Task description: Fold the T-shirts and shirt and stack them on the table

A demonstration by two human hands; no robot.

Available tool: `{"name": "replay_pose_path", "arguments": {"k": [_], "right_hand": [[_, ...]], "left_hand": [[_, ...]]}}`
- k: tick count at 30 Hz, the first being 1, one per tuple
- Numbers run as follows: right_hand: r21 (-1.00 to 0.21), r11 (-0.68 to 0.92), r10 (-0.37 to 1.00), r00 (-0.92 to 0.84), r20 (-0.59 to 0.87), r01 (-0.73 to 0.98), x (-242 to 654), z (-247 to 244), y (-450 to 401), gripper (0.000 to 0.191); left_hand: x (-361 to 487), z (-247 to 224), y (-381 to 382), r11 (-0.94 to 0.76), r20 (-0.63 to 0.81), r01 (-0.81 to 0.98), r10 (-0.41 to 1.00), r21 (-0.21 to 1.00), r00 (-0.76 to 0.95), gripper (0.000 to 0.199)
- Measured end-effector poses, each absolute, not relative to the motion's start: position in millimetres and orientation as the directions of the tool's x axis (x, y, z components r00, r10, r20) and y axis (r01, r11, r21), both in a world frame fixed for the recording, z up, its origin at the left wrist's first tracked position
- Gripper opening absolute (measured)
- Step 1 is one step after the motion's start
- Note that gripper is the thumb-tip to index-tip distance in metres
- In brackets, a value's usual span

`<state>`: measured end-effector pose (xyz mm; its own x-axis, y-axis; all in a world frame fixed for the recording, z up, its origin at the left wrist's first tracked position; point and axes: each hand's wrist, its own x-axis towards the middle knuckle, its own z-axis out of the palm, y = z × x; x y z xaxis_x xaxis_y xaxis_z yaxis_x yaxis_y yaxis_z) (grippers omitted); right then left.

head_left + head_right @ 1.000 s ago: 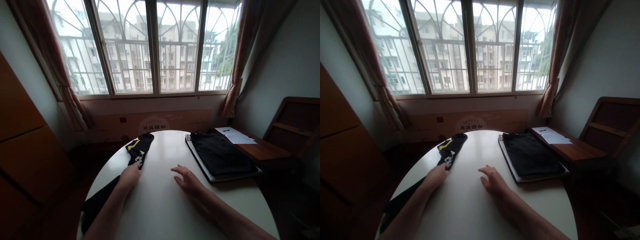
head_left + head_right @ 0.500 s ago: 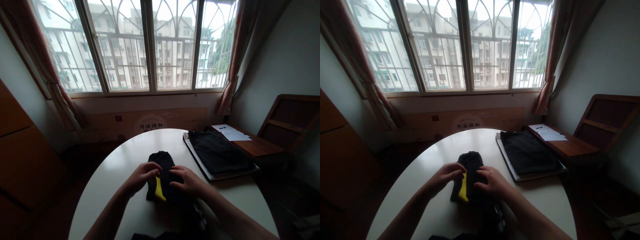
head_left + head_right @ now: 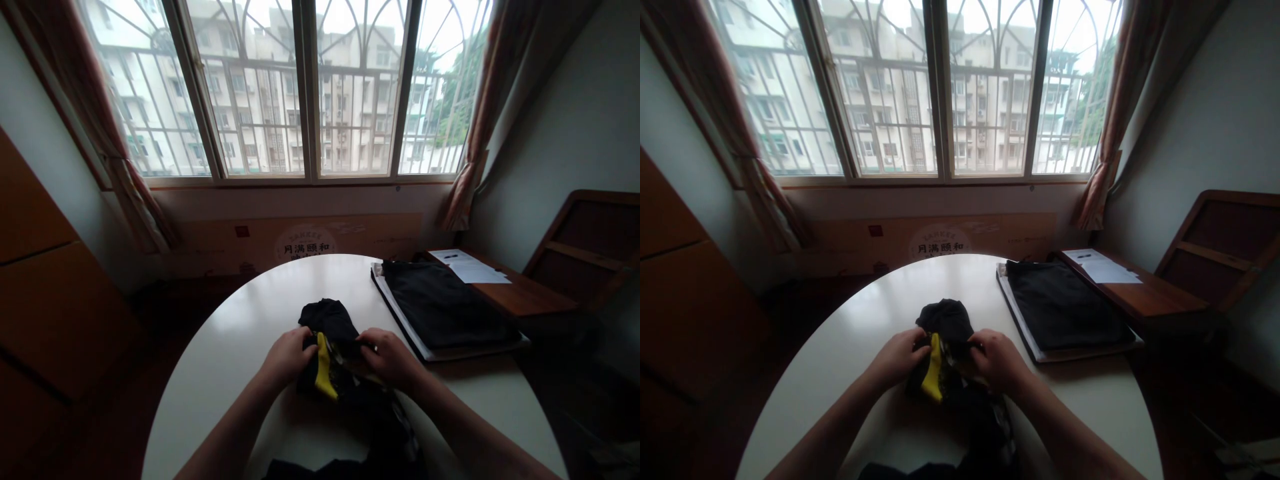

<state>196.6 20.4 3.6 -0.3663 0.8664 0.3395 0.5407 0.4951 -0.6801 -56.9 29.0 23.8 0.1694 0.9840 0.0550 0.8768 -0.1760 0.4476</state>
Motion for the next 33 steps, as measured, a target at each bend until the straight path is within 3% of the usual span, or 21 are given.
{"name": "replay_pose_path", "arguments": {"k": [2, 5, 8, 10, 15, 19, 22, 25, 27, 30, 33], "right_hand": [[-0.79, 0.42, 0.905, -0.14, 0.402, 0.447, 202.6, 7.2, 27.0, 0.023], [-0.939, 0.329, 0.911, 0.23, 0.343, 0.097, 218.0, 11.2, 40.4, 0.028], [-0.924, 0.284, 0.887, 0.435, 0.152, -0.257, 237.3, 12.8, 54.2, 0.034], [-0.888, 0.279, 0.86, 0.507, 0.062, -0.365, 250.1, 13.2, 61.6, 0.037], [-0.856, 0.367, 0.753, 0.657, 0.044, -0.363, 268.2, 21.1, 66.2, 0.041], [-0.848, 0.484, 0.669, 0.715, 0.202, -0.214, 263.5, 33.0, 57.5, 0.039], [-0.866, 0.486, 0.691, 0.658, 0.299, -0.116, 255.2, 38.6, 49.3, 0.035], [-0.857, 0.513, 0.689, 0.574, 0.442, 0.043, 241.2, 41.4, 33.5, 0.032], [-0.801, 0.577, 0.699, 0.41, 0.586, 0.16, 224.7, 41.0, 14.4, 0.029], [-0.696, 0.702, 0.712, -0.186, 0.677, 0.154, 189.8, 32.0, -21.6, 0.027], [-0.55, 0.832, 0.415, -0.742, 0.527, 0.076, 157.1, 13.9, -49.5, 0.035]], "left_hand": [[-60.8, 25.0, 33.1, -0.145, 0.085, 0.767, 0.989, 0.625, 0.118, 0.014], [-70.7, 32.8, 38.9, -0.075, 0.076, 0.384, 0.997, 0.92, 0.011, 0.023], [-86.0, 44.4, 44.2, -0.045, 0.042, -0.018, 0.99, 0.999, -0.132, 0.035], [-100.7, 50.8, 49.3, -0.093, 0.045, -0.159, 0.958, 0.983, -0.285, 0.034], [-144.9, 51.0, 66.8, -0.242, 0.071, -0.159, 0.73, 0.957, -0.68, 0.025], [-163.8, 41.6, 71.0, -0.211, 0.169, 0.045, 0.617, 0.976, -0.769, 0.026], [-158.9, 43.0, 62.4, -0.042, 0.33, 0.394, 0.632, 0.918, -0.702, 0.025], [-136.2, 55.2, 46.9, 0.111, 0.568, 0.787, 0.632, 0.606, -0.527, 0.03], [-114.2, 64.0, 35.8, 0.026, 0.633, 0.873, 0.679, 0.486, -0.372, 0.029], [-80.9, 68.6, 21.8, -0.246, 0.473, 0.763, 0.877, 0.598, -0.088, 0.03], [-57.2, 63.3, 12.5, -0.283, 0.195, 0.619, 0.959, 0.733, 0.207, 0.054]]}}
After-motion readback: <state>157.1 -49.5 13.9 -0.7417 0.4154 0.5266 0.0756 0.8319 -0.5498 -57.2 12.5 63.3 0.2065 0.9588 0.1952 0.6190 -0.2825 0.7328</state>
